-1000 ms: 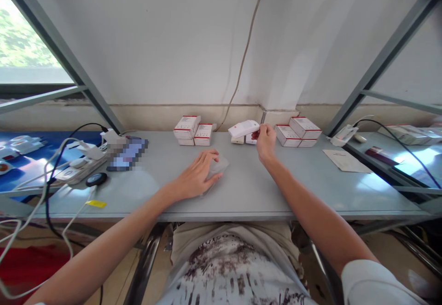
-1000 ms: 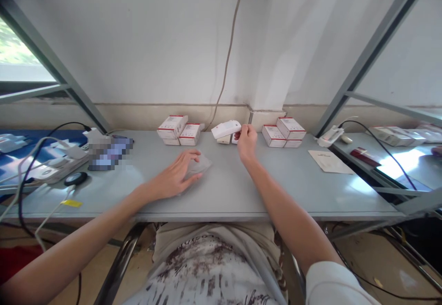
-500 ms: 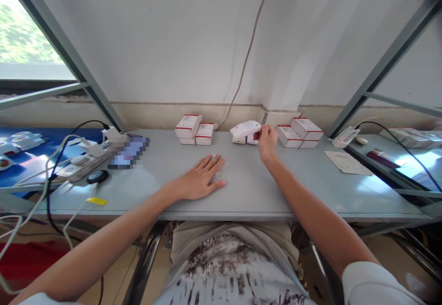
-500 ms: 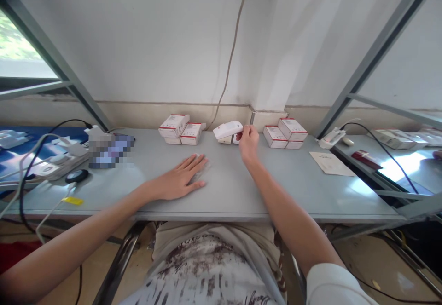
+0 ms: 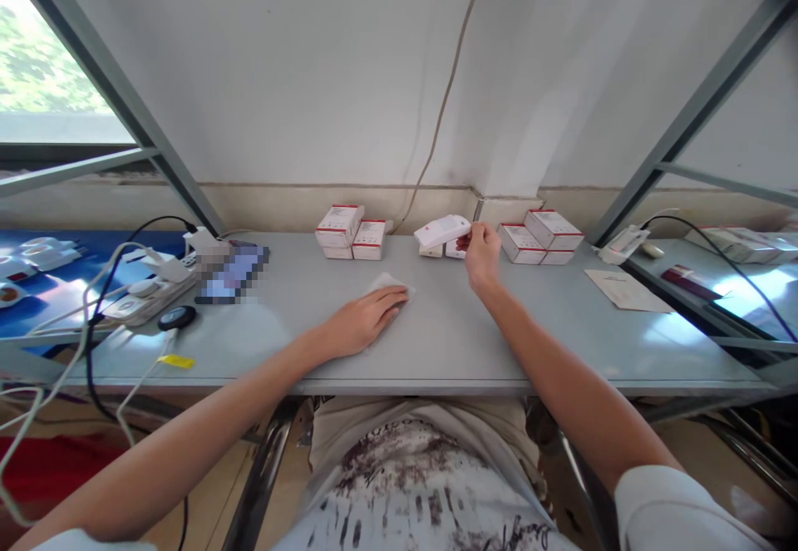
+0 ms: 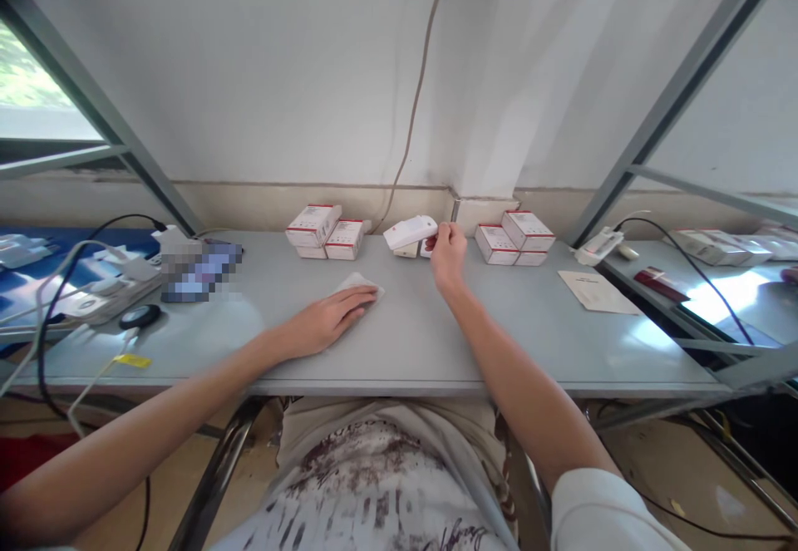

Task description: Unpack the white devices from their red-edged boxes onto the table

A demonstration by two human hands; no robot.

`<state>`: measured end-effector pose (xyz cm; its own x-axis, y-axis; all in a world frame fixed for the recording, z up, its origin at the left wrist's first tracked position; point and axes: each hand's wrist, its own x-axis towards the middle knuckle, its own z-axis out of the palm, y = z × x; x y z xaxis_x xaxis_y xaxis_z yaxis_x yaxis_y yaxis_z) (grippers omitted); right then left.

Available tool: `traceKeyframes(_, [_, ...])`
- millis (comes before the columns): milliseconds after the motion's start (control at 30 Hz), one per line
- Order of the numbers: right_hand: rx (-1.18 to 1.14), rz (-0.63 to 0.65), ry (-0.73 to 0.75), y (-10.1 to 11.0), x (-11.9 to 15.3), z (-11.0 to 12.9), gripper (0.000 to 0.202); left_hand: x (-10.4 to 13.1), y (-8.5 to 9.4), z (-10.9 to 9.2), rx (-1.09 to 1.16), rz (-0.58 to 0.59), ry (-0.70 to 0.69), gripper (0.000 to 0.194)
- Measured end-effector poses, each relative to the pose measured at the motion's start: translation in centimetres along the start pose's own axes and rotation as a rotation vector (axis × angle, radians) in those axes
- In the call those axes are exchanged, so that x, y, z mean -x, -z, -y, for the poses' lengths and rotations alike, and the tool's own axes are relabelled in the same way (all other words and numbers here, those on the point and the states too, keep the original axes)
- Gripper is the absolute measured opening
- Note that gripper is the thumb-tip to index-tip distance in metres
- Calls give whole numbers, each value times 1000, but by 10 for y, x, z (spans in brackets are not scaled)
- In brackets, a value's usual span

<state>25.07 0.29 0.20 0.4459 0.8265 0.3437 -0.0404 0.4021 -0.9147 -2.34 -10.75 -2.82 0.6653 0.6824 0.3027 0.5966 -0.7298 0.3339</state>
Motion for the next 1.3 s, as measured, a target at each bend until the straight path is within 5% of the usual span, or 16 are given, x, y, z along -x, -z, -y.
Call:
traceKeyframes(300, [33, 5, -10, -1, -1, -1, 39, 0, -1, 8, -106, 203, 5, 65])
traceKeyframes(433, [24, 12, -9, -1, 0, 0, 38, -10, 16, -2, -63, 224, 58, 71])
traceKeyframes(600, [15, 46, -7, -2, 2, 3, 39, -52, 45, -6, 88, -102, 167, 59])
traceKeyframes(700, [1, 88, 5, -2, 2, 3, 42, -79, 44, 2, 132, -247, 159, 60])
traceKeyframes(833, [-51, 147, 1, -2, 1, 4, 45, -92, 24, 12, 259, -274, 137, 65])
traceKeyframes(1067, [-140, 287, -113, -8, 13, 9, 53, -81, 6, 9, 253, -439, 178, 63])
traceKeyframes(1300, [-102, 425, -211, -13, 26, 16, 62, -77, 1, 4, 195, -394, 102, 50])
